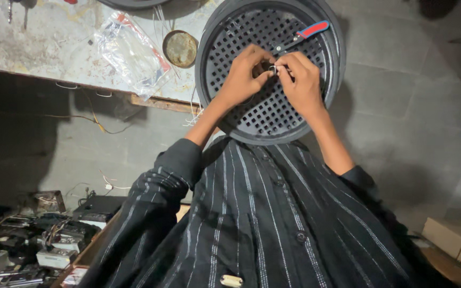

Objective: The person strips the insulation from a yellow wire using a blue-handled tool, then twists and connects white wires by hand. The work is performed over a perforated black tray on a cluttered workbench.

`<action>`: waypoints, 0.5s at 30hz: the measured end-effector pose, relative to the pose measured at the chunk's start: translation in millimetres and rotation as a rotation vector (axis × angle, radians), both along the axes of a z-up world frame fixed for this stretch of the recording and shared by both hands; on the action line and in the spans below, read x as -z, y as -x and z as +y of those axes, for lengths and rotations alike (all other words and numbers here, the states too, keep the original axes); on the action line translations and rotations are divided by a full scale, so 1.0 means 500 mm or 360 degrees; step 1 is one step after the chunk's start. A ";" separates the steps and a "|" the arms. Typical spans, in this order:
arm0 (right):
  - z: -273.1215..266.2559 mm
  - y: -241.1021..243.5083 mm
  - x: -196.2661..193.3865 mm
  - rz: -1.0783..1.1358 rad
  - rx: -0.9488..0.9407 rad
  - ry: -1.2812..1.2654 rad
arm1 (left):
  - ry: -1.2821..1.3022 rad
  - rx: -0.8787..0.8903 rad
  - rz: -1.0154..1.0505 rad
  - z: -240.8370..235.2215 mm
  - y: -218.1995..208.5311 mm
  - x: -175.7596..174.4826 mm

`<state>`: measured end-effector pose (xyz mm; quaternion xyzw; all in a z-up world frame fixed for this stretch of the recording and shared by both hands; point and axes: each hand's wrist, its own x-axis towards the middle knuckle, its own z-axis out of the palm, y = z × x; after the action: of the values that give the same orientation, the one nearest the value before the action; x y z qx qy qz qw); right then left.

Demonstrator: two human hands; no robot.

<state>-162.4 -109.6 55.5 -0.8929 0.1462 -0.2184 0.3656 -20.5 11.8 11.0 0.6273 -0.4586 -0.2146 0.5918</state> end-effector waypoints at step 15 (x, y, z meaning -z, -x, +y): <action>-0.019 0.008 -0.006 0.0019 -0.0269 0.0047 | -0.0039 0.0090 -0.0284 0.000 0.005 0.008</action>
<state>-166.3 -119.2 58.4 -0.9086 0.0695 -0.1835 0.3687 -23.1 11.8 7.2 0.6379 -0.5243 -0.1800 0.5346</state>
